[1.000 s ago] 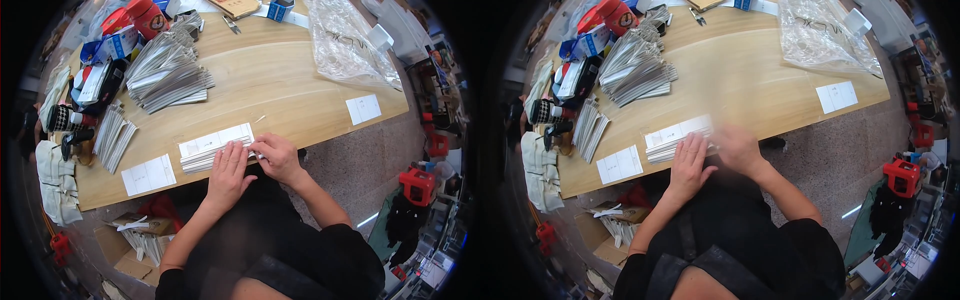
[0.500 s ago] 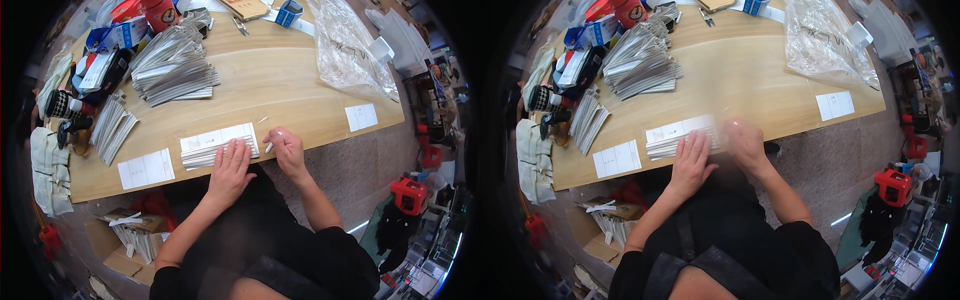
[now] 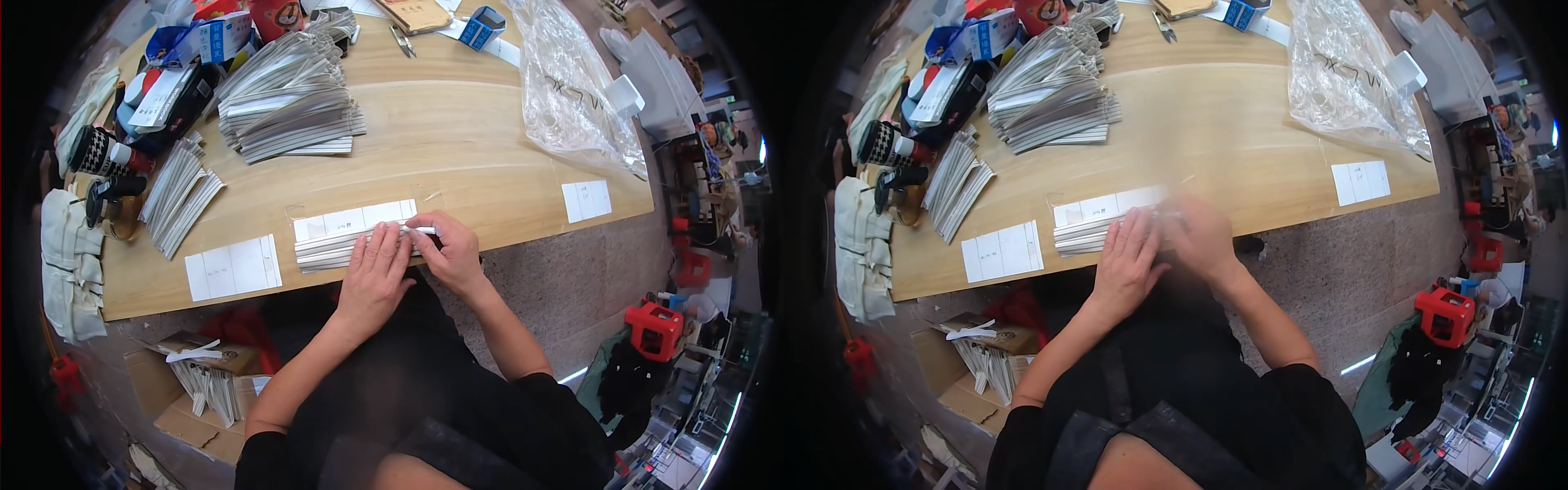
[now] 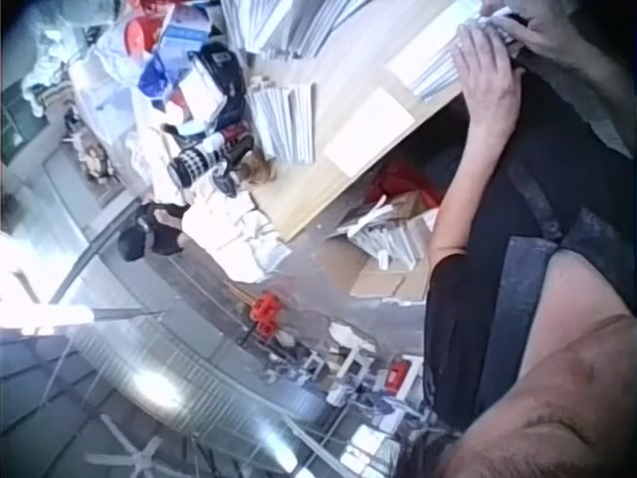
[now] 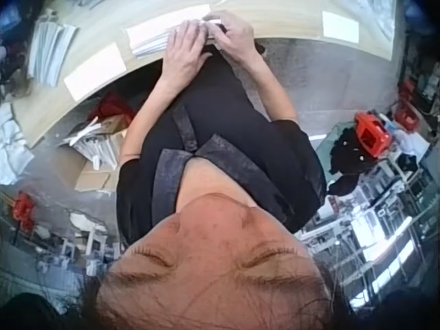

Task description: Marking lines on folded textile pieces using a template and a pen.

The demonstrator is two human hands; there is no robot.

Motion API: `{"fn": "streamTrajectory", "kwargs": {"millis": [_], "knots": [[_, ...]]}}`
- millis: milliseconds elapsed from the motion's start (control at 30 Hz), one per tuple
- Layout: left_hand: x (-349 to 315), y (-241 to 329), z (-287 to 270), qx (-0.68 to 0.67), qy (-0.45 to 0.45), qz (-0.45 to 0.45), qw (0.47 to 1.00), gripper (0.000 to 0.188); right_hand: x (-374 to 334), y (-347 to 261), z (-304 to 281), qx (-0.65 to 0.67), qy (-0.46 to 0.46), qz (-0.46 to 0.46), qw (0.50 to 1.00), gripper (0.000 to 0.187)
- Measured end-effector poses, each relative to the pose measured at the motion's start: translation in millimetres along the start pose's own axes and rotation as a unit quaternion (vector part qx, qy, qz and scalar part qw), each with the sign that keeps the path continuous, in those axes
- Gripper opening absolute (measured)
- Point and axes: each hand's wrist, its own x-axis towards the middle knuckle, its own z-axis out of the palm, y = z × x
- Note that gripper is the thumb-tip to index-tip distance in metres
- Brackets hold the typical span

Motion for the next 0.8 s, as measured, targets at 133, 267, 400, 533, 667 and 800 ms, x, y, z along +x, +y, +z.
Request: {"fn": "streamTrajectory", "kwargs": {"millis": [133, 267, 400, 533, 667, 800], "knots": [[-0.4, 0.0, 1.3, -0.002, 0.001, 0.001, 1.000, 0.075, -0.8, 0.3, 1.7, -0.014, 0.002, 0.004, 1.000, 0.013], [-1.7, 0.0, 1.0, 0.005, 0.001, 0.001, 1.000, 0.078, 2.4, -0.7, 6.9, -0.062, 0.017, -0.054, 0.996, 0.012], [-8.5, -2.1, -6.8, 0.040, -0.024, -0.025, 0.999, 0.086, 7.5, 1.0, 10.7, -0.101, 0.038, -0.128, 0.986, 0.013], [-39.1, -16.7, -23.4, 0.067, -0.018, -0.096, 0.993, 0.087, 5.3, -4.1, 10.9, -0.110, 0.044, -0.108, 0.987, 0.013], [-62.4, -28.1, -32.8, 0.092, 0.005, -0.142, 0.986, 0.086, 4.4, -2.5, 9.5, -0.123, 0.049, -0.087, 0.987, 0.011], [-66.1, -30.7, -28.4, 0.100, 0.035, -0.136, 0.985, 0.085, 8.9, -7.1, 3.9, -0.082, 0.002, -0.021, 0.996, 0.009]]}}
